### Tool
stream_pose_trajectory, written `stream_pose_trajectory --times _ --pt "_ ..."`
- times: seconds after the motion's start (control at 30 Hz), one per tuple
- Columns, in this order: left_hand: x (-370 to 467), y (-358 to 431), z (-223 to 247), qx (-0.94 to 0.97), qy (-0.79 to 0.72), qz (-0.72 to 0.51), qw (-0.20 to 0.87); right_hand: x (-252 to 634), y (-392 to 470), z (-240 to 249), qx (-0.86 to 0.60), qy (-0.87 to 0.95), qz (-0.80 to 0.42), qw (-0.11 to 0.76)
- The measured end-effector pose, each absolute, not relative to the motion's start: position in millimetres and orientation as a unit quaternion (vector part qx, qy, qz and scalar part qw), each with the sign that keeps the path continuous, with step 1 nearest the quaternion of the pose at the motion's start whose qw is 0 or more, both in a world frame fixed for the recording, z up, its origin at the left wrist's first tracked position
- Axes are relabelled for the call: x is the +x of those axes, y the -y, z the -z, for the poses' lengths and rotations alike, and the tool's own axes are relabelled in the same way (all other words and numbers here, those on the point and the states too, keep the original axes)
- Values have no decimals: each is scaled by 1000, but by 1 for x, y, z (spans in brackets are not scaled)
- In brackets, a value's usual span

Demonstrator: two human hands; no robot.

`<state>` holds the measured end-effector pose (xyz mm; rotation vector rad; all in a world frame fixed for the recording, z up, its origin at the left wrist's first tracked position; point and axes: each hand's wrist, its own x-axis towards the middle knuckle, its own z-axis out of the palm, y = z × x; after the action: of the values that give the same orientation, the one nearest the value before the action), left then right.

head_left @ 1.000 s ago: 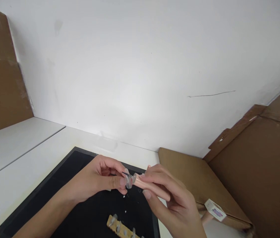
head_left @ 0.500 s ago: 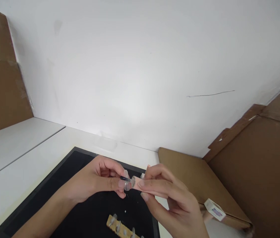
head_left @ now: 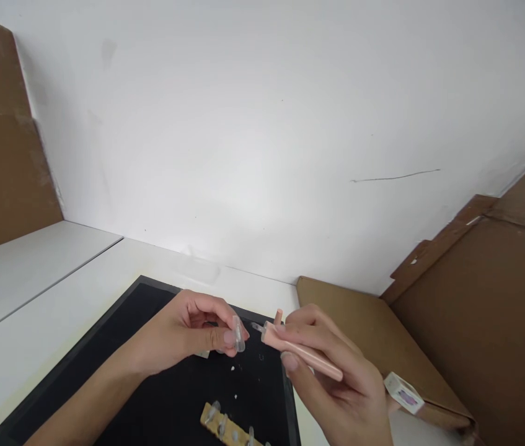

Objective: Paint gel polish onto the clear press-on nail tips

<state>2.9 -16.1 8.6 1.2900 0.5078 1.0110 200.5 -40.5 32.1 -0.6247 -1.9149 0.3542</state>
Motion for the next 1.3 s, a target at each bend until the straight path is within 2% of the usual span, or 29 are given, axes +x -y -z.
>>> stream_pose_trajectory --times 0.37,0.7,0.93,1.2,1.3 --pt "3 13 -6 608 -257 -472 584 197 39 -35 -256 812 -131 509" --pt "3 12 -6 611 -255 -472 582 196 44 -37 -257 793 -136 535" --pt "5 14 -7 600 -249 -483 587 195 41 -34 -264 800 -171 511" --pt "4 11 -5 586 -240 -476 611 196 44 -34 -276 780 -164 536" --pt "5 11 -6 582 -240 -481 611 194 45 -33 -271 796 -172 512"
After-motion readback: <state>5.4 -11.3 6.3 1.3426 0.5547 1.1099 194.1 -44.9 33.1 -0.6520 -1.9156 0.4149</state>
